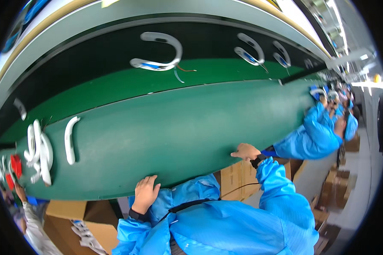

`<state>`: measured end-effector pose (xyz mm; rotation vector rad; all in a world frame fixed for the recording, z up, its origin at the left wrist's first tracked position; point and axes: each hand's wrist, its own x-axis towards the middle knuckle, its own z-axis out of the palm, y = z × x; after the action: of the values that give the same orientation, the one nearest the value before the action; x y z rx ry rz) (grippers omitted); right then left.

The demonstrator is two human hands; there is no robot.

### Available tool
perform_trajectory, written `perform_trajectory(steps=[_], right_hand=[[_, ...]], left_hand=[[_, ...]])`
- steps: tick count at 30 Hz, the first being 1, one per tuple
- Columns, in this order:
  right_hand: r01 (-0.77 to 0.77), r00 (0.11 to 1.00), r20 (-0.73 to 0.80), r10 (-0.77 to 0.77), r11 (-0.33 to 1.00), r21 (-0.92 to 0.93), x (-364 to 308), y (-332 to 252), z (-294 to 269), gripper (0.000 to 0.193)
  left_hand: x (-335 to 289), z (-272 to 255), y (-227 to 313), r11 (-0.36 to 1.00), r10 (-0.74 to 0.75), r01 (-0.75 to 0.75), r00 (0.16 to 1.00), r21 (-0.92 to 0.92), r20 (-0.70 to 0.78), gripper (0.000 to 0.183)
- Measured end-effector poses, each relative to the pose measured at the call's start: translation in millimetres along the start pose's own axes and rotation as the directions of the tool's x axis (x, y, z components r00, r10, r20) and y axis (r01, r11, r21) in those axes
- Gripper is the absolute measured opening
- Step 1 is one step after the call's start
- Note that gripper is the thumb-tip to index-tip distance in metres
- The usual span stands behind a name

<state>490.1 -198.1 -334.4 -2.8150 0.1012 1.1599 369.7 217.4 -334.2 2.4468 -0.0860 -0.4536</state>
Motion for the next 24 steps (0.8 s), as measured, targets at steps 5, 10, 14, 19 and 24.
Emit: perform_trajectory(steps=[5,10,14,19,24], right_hand=[[-0.287,0.594,0.8,0.082,0.951,0.115,-41.6,25.8,90.0,0.055],[-0.282,0.676,0.717,-0.173,0.838,0.468,-80.7,4.5,215.7,0.047],[0.016,0.837,0.462,-0.295,0.856,0.517,-99.7,-20.4,274.6,0.044],[0.103,0.985,0.012,-0.172,0.642,0.759,-142.5,-36.9,417.5,0.037],[0.146,0.986,-0.166,0.009,0.432,0.89,-236.4,13.8,535.0,0.039]], left_hand=[[2.5,18.5,0.0,0.995,0.078,-0.076,0.997,-0.071,0.02,0.03],[16.1,54.8,-24.2,0.979,0.048,-0.071,0.991,-0.192,-0.124,0.015],[31.4,68.5,-33.0,0.982,-0.059,0.038,0.992,-0.185,-0.111,0.01],[32.5,74.6,-49.2,0.963,-0.063,0.027,0.99,-0.269,-0.126,0.012],[8.6,81.7,-14.4,0.965,0.248,-0.259,0.948,-0.033,-0.201,0.031]])
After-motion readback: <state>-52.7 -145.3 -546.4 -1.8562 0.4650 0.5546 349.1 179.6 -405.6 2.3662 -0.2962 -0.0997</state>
